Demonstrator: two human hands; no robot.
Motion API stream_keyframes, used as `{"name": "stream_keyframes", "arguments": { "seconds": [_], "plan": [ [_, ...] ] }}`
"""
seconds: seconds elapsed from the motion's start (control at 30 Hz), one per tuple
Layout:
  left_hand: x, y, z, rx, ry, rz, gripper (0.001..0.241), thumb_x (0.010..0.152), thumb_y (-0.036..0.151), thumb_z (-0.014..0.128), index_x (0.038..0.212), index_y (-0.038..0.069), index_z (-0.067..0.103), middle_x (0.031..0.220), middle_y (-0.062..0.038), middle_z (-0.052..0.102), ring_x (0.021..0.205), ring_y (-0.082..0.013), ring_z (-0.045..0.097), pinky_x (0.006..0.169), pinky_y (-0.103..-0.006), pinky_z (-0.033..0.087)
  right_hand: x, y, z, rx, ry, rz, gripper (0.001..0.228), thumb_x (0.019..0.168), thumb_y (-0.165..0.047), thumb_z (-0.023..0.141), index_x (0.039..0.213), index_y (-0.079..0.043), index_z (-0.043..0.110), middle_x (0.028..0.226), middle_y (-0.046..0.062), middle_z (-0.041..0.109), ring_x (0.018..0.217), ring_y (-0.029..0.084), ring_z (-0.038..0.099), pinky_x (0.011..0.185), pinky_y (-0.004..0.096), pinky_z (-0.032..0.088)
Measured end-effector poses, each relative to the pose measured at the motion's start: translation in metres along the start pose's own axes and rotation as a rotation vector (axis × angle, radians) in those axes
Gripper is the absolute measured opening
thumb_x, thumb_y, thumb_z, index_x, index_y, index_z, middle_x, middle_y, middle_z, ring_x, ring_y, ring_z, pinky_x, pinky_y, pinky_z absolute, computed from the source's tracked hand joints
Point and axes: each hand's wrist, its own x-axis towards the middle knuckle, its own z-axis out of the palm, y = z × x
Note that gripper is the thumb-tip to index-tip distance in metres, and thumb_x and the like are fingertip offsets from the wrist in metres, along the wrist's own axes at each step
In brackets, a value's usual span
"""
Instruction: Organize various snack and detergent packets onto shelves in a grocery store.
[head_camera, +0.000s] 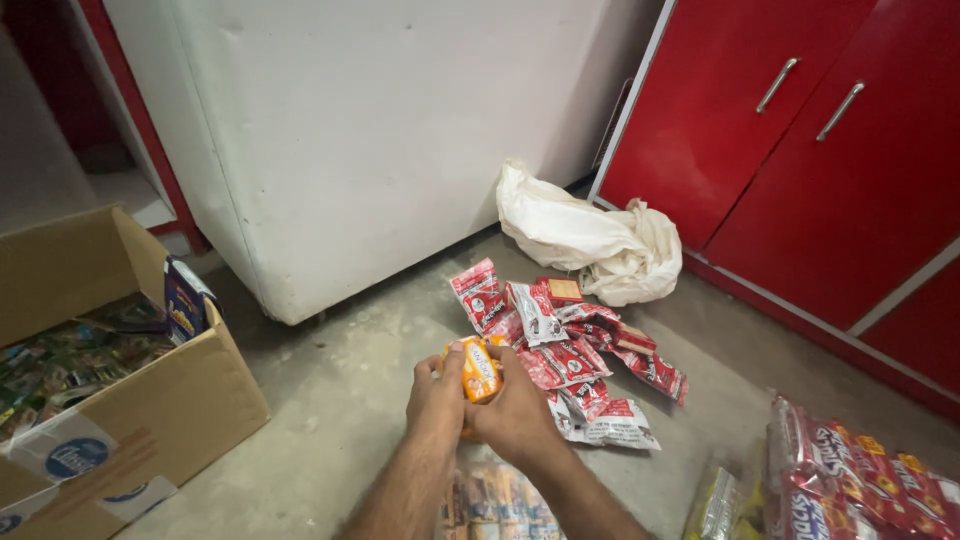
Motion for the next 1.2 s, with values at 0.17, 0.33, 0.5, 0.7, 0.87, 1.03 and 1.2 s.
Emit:
{"name": "stream_keyframes", "arguments": {
  "seconds": [0.17, 0.33, 0.5, 0.7, 0.87, 1.03, 1.2],
  "plan": [
    [0.05, -0.034, 0.002, 0.106, 0.06, 0.129, 0.065, 0.091, 0.066, 0.053, 0.128, 0.013, 0.064, 0.118, -0.017, 0.074, 0.106, -0.0282, 0.072, 0.094, -0.0418, 0.055, 0.007, 0.02, 0.005, 0.129, -0.126, 0.055, 0.081, 0.075, -0.023, 0.075, 0.148, -0.009, 0.043, 0.126, 0.016, 0.067, 0.104, 0.024, 0.072, 0.085, 0.037, 0.06],
    [0.023, -0.005, -0.007, 0.109, 0.069, 0.067, 0.063, 0.088, 0.064, 0.055, 0.129, 0.017, 0.063, 0.121, -0.015, 0.073, 0.107, -0.0281, 0.072, 0.094, -0.0424, 0.056, 0.007, 0.034, 0.01, -0.388, 0.018, -0.266, 0.072, 0.076, -0.017, 0.081, 0.14, -0.004, 0.051, 0.129, 0.023, 0.061, 0.122, 0.039, 0.058, 0.104, 0.049, 0.046],
    [0.055, -0.04, 0.0, 0.165, 0.044, 0.137, 0.065, 0.094, 0.063, 0.054, 0.133, 0.012, 0.058, 0.123, -0.019, 0.071, 0.106, -0.028, 0.07, 0.095, -0.0426, 0.055, 0.01, 0.032, 0.014, -0.52, 0.038, -0.146, 0.076, 0.077, -0.02, 0.078, 0.146, -0.009, 0.046, 0.131, 0.025, 0.055, 0.123, 0.045, 0.053, 0.106, 0.051, 0.045],
    [0.043, -0.048, -0.004, 0.08, 0.003, 0.091, 0.058, 0.098, 0.056, 0.046, 0.136, 0.013, 0.055, 0.132, -0.017, 0.066, 0.118, -0.0285, 0.066, 0.102, -0.0435, 0.051, 0.032, 0.096, 0.028, -0.454, -0.111, -0.305, 0.077, 0.073, -0.016, 0.083, 0.141, -0.005, 0.049, 0.135, 0.033, 0.053, 0.128, 0.056, 0.042, 0.108, 0.056, 0.041],
    [0.028, -0.033, -0.019, 0.093, 0.023, 0.029, 0.058, 0.099, 0.056, 0.042, 0.141, 0.017, 0.052, 0.137, -0.015, 0.062, 0.123, -0.0302, 0.063, 0.104, -0.0451, 0.05, 0.032, 0.102, 0.043, -0.562, -0.162, -0.197, 0.078, 0.076, -0.031, 0.084, 0.141, -0.005, 0.047, 0.126, 0.031, 0.061, 0.125, 0.053, 0.049, 0.105, 0.052, 0.047],
    [0.006, -0.013, -0.029, 0.106, -0.006, -0.032, 0.058, 0.099, 0.056, 0.04, 0.143, 0.02, 0.051, 0.141, -0.013, 0.061, 0.127, -0.0288, 0.062, 0.104, -0.0457, 0.051, 0.018, 0.072, 0.035, -0.552, -0.175, -0.217, 0.078, 0.074, -0.029, 0.086, 0.14, -0.008, 0.05, 0.119, 0.028, 0.064, 0.122, 0.051, 0.051, 0.1, 0.053, 0.048],
    [0.009, -0.009, -0.024, 0.129, 0.032, 0.059, 0.061, 0.097, 0.059, 0.044, 0.138, 0.016, 0.057, 0.134, -0.014, 0.065, 0.123, -0.03, 0.065, 0.106, -0.0443, 0.05, 0.007, 0.052, 0.027, -0.373, -0.004, -0.208, 0.057, 0.071, -0.026, 0.082, 0.119, -0.009, 0.056, 0.108, 0.022, 0.074, 0.108, 0.041, 0.069, 0.092, 0.047, 0.056]
  ]
}}
